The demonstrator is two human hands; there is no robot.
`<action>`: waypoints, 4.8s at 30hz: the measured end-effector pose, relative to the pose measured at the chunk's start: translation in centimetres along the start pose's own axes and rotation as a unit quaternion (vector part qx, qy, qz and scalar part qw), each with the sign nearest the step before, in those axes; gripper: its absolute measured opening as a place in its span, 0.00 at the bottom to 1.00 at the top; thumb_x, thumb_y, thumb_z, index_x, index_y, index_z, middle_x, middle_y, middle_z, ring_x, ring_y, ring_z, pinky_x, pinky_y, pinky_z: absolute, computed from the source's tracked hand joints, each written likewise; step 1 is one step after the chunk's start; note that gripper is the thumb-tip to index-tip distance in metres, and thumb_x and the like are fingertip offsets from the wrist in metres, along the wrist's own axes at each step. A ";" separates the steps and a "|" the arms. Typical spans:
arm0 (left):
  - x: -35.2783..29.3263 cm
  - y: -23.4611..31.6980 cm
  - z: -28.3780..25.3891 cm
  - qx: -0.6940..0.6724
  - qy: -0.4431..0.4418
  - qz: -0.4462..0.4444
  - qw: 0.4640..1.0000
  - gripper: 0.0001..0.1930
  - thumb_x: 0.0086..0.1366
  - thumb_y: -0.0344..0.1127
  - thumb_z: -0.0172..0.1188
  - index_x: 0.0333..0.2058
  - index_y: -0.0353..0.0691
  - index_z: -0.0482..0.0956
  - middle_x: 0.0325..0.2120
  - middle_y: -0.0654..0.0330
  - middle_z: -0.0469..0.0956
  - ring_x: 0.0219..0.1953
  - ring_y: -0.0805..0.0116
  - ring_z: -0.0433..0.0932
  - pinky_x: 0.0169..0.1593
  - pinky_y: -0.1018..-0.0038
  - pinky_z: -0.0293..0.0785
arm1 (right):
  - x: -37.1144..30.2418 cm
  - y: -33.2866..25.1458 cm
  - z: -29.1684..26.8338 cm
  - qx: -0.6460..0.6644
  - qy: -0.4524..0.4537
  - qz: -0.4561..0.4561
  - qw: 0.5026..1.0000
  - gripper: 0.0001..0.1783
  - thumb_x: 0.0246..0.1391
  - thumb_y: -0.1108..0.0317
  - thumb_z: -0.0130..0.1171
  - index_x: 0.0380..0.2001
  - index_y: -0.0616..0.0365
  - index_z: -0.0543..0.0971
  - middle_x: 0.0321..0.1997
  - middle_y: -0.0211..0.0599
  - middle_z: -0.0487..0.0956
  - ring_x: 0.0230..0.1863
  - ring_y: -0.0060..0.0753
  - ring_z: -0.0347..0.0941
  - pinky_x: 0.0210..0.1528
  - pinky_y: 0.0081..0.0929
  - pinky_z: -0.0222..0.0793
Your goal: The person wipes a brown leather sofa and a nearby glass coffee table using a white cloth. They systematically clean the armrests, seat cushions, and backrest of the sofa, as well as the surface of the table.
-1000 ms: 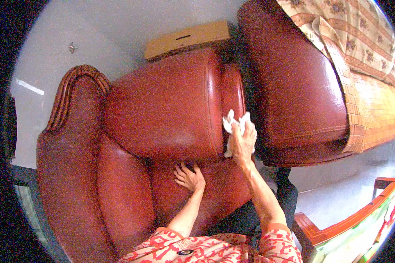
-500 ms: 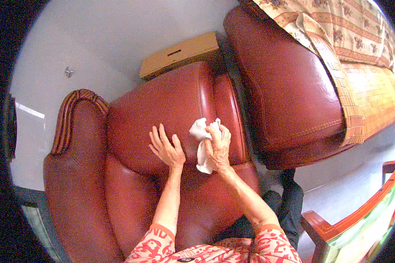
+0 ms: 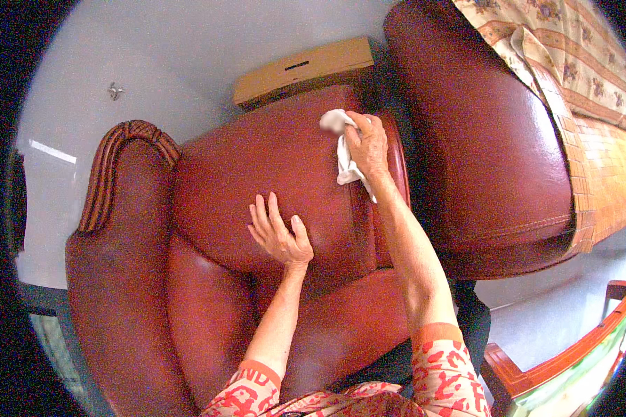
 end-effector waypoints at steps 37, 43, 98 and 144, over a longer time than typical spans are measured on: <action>0.0 -0.5 0.1 -0.029 -0.001 -0.017 0.999 0.28 0.66 0.47 0.41 0.63 0.46 0.64 0.66 0.53 0.57 0.69 0.47 0.50 0.66 0.43 0.40 | 0.4 -8.7 5.2 -0.308 -0.047 -0.191 0.931 0.12 0.50 0.65 0.55 0.39 0.44 0.82 0.44 0.34 0.78 0.49 0.42 0.72 0.49 0.47 0.66; 0.1 -1.2 0.2 -0.100 0.013 -0.034 0.994 0.28 0.66 0.47 0.41 0.62 0.42 0.62 0.65 0.54 0.58 0.69 0.49 0.50 0.67 0.45 0.37 | -6.2 -11.7 4.1 -0.214 -0.069 -0.313 0.923 0.08 0.49 0.68 0.53 0.32 0.47 0.81 0.36 0.36 0.77 0.44 0.39 0.73 0.49 0.44 0.65; -1.3 0.6 -1.7 -0.158 0.105 -0.015 0.982 0.17 0.54 0.53 0.65 0.37 0.50 0.78 0.44 0.58 0.70 0.50 0.54 0.66 0.55 0.50 0.55 | -35.4 7.1 -26.9 -0.548 -0.215 0.113 0.800 0.12 0.53 0.64 0.51 0.37 0.50 0.83 0.40 0.37 0.78 0.49 0.43 0.69 0.57 0.43 0.58; 1.5 -16.1 -1.7 -0.115 0.185 -0.165 0.962 0.16 0.52 0.40 0.68 0.40 0.44 0.79 0.49 0.54 0.70 0.57 0.52 0.63 0.63 0.53 0.49 | -13.0 -9.8 1.2 -0.309 -0.093 -0.254 0.912 0.24 0.55 0.65 0.55 0.56 0.57 0.71 0.64 0.38 0.69 0.67 0.44 0.60 0.66 0.41 0.49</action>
Point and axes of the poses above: each hand's wrist, its own x-axis towards the middle knuckle, its own z-axis out of the palm, y = z × x, the point moved 5 cm from there along x, towards the middle knuckle
